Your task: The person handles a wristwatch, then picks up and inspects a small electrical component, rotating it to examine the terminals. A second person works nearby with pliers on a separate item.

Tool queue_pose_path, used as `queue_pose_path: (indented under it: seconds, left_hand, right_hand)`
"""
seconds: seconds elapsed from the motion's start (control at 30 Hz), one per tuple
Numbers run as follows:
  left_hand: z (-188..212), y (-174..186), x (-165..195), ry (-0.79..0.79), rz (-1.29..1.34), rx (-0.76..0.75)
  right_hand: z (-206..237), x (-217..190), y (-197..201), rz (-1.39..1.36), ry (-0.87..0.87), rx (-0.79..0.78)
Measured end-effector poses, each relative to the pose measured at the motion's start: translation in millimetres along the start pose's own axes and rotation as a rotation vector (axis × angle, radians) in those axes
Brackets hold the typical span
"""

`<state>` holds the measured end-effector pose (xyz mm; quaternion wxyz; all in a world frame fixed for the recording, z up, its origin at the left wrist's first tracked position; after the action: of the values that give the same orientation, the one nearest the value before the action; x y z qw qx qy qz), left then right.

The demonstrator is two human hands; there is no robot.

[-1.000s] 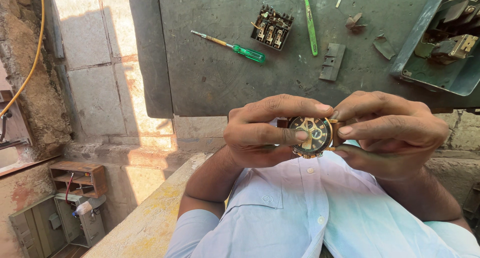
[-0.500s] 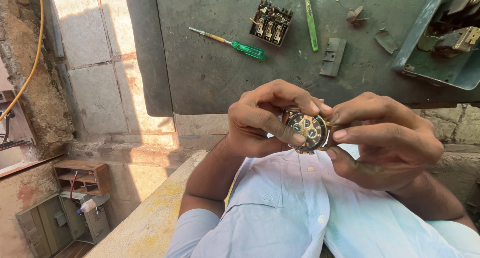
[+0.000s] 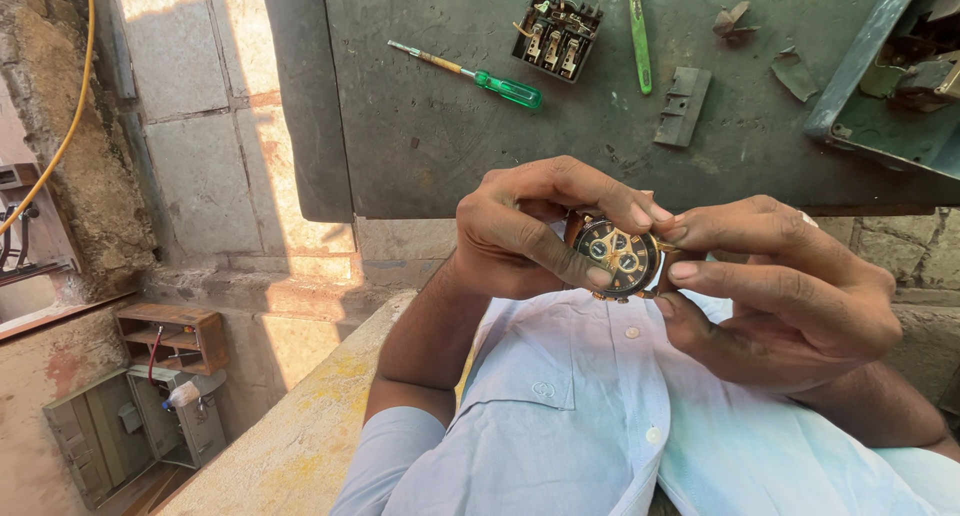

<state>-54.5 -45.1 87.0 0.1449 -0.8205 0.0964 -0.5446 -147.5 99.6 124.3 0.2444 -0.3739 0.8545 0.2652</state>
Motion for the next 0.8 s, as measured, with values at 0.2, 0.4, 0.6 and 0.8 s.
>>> queue_pose_path:
  seconds: [0.2,0.4,0.6,0.8]
  left_hand:
    - [1,3,4,0.009,-0.044,-0.001]
    - [4,7,6,0.078,-0.176,0.041]
    - [6,8,1,0.152,-0.213,0.059]
    - [4,2,1,0.215,-0.187,-0.014]
  right_hand:
    - [-3,1,0,0.026,-0.016,-0.04]
    - [-2,3,-2,0.027,-0.052,-0.036]
    - [8,13,-2,-0.072,-0.157,0.073]
    - [9,13,-2,-0.098,-0.178,0.033]
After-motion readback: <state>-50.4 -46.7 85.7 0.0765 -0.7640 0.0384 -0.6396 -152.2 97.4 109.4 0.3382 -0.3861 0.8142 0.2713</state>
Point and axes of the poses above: each hand's wrist, its own z-axis away from the middle knuckle, its own y-axis out of the back of the hand, x = y × z, the point moved 8 cm from there along -z, towards the middle knuckle, and after that the axes turned 15 degrees about y, right-handed, at the moved point
